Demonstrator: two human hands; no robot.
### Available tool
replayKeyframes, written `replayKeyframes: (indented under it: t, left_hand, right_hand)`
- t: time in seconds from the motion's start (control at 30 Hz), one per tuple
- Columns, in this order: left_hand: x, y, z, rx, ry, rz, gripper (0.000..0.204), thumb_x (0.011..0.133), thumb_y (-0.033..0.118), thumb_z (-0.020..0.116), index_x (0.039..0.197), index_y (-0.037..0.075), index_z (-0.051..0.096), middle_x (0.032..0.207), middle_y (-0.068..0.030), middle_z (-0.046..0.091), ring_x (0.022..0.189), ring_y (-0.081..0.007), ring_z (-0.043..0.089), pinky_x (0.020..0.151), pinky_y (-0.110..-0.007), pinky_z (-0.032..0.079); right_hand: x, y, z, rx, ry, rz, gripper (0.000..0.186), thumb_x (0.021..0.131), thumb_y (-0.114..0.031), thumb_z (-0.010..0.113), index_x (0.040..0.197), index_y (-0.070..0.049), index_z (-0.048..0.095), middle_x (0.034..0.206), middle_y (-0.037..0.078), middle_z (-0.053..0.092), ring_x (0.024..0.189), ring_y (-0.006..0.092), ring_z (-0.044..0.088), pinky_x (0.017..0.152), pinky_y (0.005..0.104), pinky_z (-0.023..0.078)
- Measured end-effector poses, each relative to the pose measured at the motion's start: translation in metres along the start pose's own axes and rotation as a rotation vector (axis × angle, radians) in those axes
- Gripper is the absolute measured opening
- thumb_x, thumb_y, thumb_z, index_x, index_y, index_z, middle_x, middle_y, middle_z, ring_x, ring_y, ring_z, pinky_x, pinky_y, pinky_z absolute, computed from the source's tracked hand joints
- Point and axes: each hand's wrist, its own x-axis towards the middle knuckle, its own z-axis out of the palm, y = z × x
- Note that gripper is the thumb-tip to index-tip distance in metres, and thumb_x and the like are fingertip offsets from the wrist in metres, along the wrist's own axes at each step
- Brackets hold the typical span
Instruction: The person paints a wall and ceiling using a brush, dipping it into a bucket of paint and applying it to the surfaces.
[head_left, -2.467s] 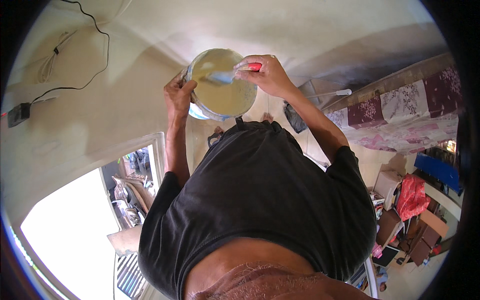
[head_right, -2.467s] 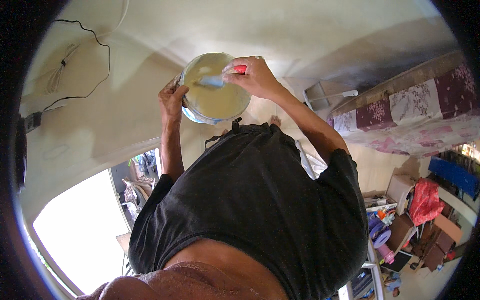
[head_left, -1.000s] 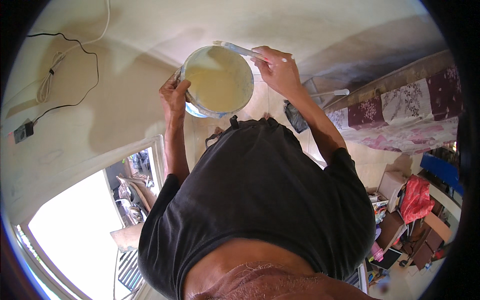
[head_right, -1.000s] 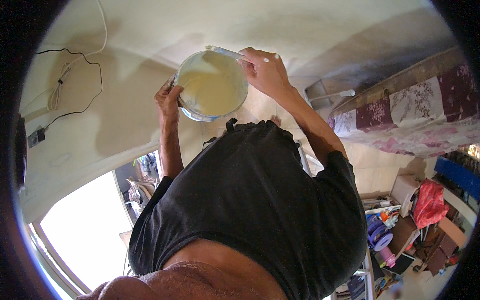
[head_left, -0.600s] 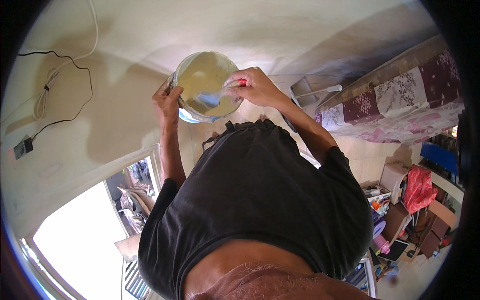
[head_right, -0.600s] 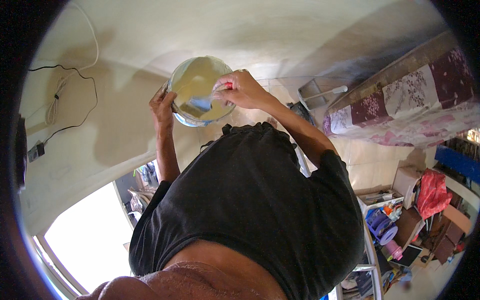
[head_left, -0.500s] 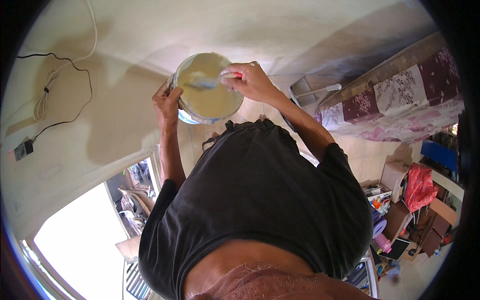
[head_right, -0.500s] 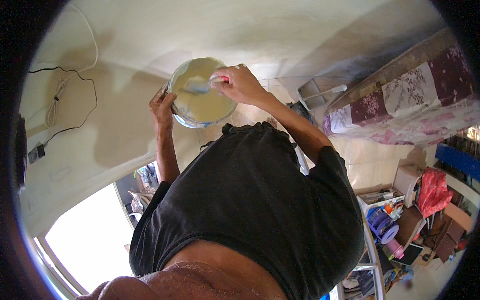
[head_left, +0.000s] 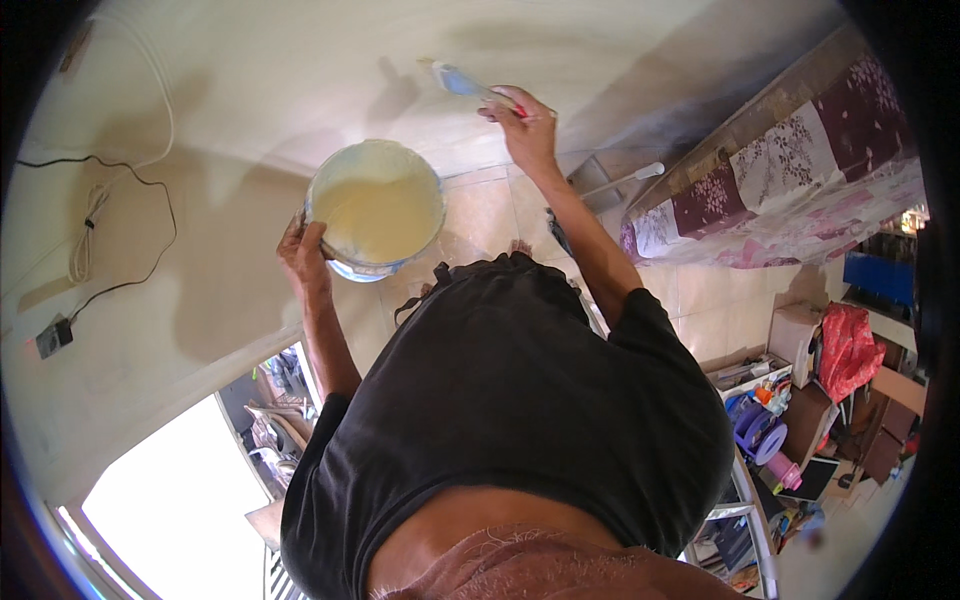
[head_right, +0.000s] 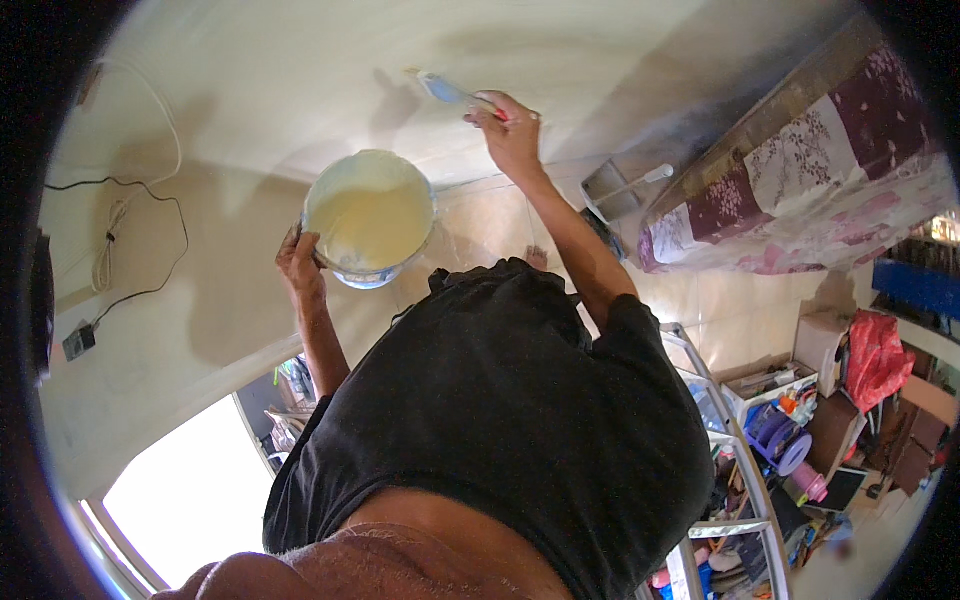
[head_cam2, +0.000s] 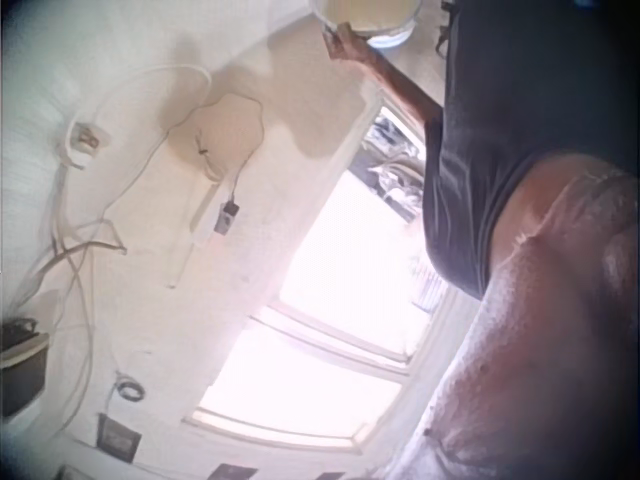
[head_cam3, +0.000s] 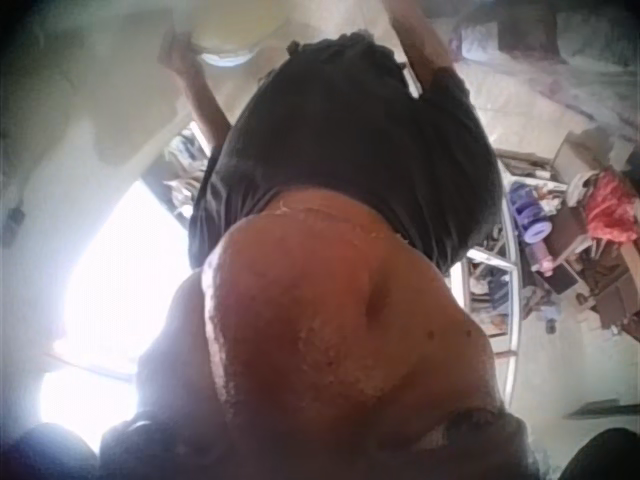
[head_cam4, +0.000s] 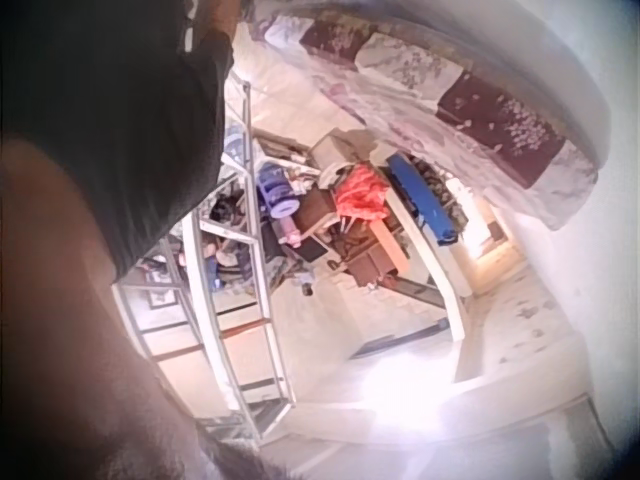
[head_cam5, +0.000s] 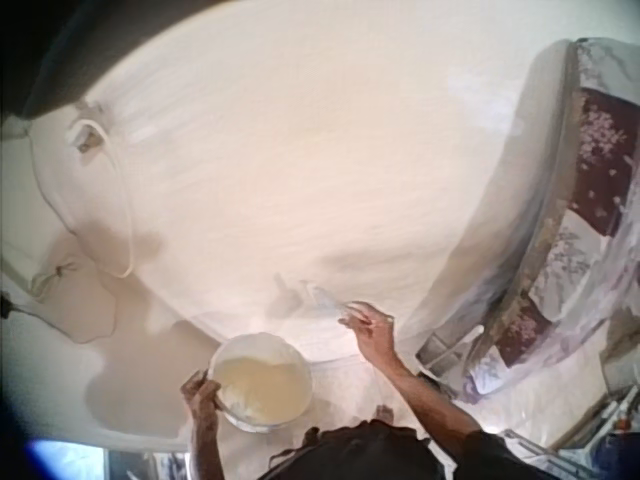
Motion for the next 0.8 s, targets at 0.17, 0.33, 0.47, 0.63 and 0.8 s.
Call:
replayKeyframes:
  t: [0.17, 0.33, 0.47, 0.63, 0.8]
  left_hand:
    - [-0.006, 0.008, -0.012, 0.033, 0.046, 0.024, 0.040, 0.083, 0.010, 0.064, 0.119, -0.006, 0.069, 0.095, -0.0070, 0.071, 0.075, -0.0116, 0.063, 0.064, -0.024, 0.049]
    - [-0.006, 0.004, -0.019, 0.013, 0.094, 0.015, 0.040, 0.083, 0.009, 0.062, 0.118, -0.008, 0.067, 0.099, -0.0095, 0.071, 0.083, -0.0157, 0.066, 0.074, -0.029, 0.054]
    - [-0.018, 0.012, -0.019, 0.066, 0.159, -0.045, 0.039, 0.082, 0.010, 0.062, 0.117, -0.008, 0.067, 0.094, -0.0081, 0.070, 0.075, -0.0144, 0.065, 0.065, -0.027, 0.054]
    - [-0.018, -0.008, -0.039, 0.110, 0.203, -0.083, 0.041, 0.082, 0.011, 0.062, 0.120, -0.006, 0.067, 0.096, -0.0075, 0.070, 0.076, -0.0145, 0.067, 0.063, -0.026, 0.055]
    - [-0.023, -0.019, -0.050, 0.157, 0.213, -0.073, 0.036, 0.081, 0.009, 0.062, 0.113, -0.007, 0.068, 0.092, -0.0081, 0.069, 0.073, -0.0139, 0.065, 0.060, -0.027, 0.054]
  right_hand:
    - [0.016, 0.027, 0.023, -0.028, 0.009, -0.043, 0.022, 0.093, -0.001, 0.067, 0.113, 0.006, 0.066, 0.093, 0.012, 0.074, 0.084, 0.0178, 0.074, 0.075, 0.0280, 0.059]
    - [0.050, 0.055, -0.030, -0.141, 0.233, -0.146, 0.019, 0.093, -0.004, 0.069, 0.111, 0.002, 0.068, 0.089, 0.008, 0.074, 0.083, 0.0115, 0.070, 0.074, 0.0243, 0.053]
    - [0.056, 0.053, -0.114, -0.137, 0.468, -0.169, 0.022, 0.093, -0.001, 0.067, 0.115, 0.002, 0.067, 0.092, 0.009, 0.075, 0.083, 0.0131, 0.071, 0.075, 0.0239, 0.053]
    - [0.065, 0.047, -0.183, -0.075, 0.853, -0.298, 0.012, 0.092, 0.000, 0.066, 0.103, 0.001, 0.070, 0.092, 0.010, 0.074, 0.082, 0.0154, 0.070, 0.073, 0.0273, 0.054]
    - [0.069, 0.070, -0.131, -0.424, 0.751, -0.345, 0.011, 0.093, -0.008, 0.065, 0.098, 0.000, 0.069, 0.086, 0.011, 0.072, 0.077, 0.0229, 0.068, 0.073, 0.0335, 0.052]
